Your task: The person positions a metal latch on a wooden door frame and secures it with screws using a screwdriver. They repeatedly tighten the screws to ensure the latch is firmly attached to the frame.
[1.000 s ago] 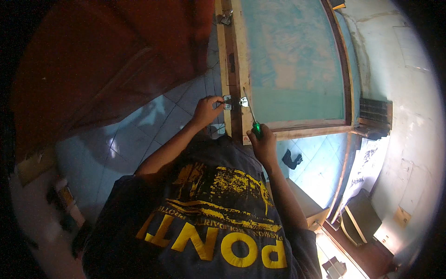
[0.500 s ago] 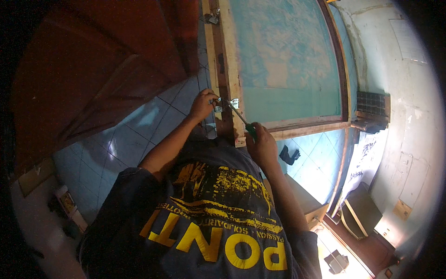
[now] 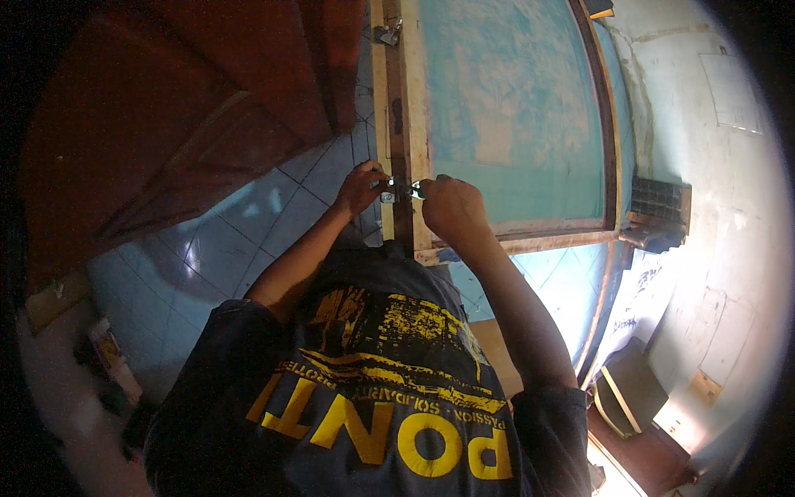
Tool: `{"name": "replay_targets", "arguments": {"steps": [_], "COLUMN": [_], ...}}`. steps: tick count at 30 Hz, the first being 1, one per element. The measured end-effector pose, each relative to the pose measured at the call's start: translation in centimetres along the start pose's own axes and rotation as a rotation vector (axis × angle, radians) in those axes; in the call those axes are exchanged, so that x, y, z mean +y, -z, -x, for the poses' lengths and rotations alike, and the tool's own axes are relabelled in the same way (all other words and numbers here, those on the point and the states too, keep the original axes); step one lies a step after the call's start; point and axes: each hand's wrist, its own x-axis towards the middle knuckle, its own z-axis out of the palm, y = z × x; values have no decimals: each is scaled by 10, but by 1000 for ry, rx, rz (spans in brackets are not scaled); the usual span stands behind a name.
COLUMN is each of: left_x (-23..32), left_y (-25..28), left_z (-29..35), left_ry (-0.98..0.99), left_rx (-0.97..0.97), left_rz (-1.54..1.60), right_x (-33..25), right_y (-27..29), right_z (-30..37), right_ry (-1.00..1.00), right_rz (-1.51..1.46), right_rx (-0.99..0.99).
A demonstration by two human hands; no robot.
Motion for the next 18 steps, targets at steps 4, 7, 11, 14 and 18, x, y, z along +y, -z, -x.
{"name": "replay_targets", "arguments": {"steps": [4, 7, 11, 14, 18], "left_x": [0, -1, -6, -7, -9], "left_y": [5, 5, 1, 0, -2], "left_z": [0, 2, 2, 4, 4], "left_ry": [0, -9, -38, -43, -33], "left_rx": [-31, -32, -19, -14, -12], "left_rz": [28, 4, -22, -8, -17], "right_x": [-2, -4, -6, -7, -9], "right_y": [-8, -9, -10, -8, -7], "right_z": [-10, -13, -15, -16, -18], "right_ry": [56, 61, 39, 41, 52], "right_rz": [73, 103, 130, 130, 160], "right_rx": [-16, -34, -57, -61, -72]}}
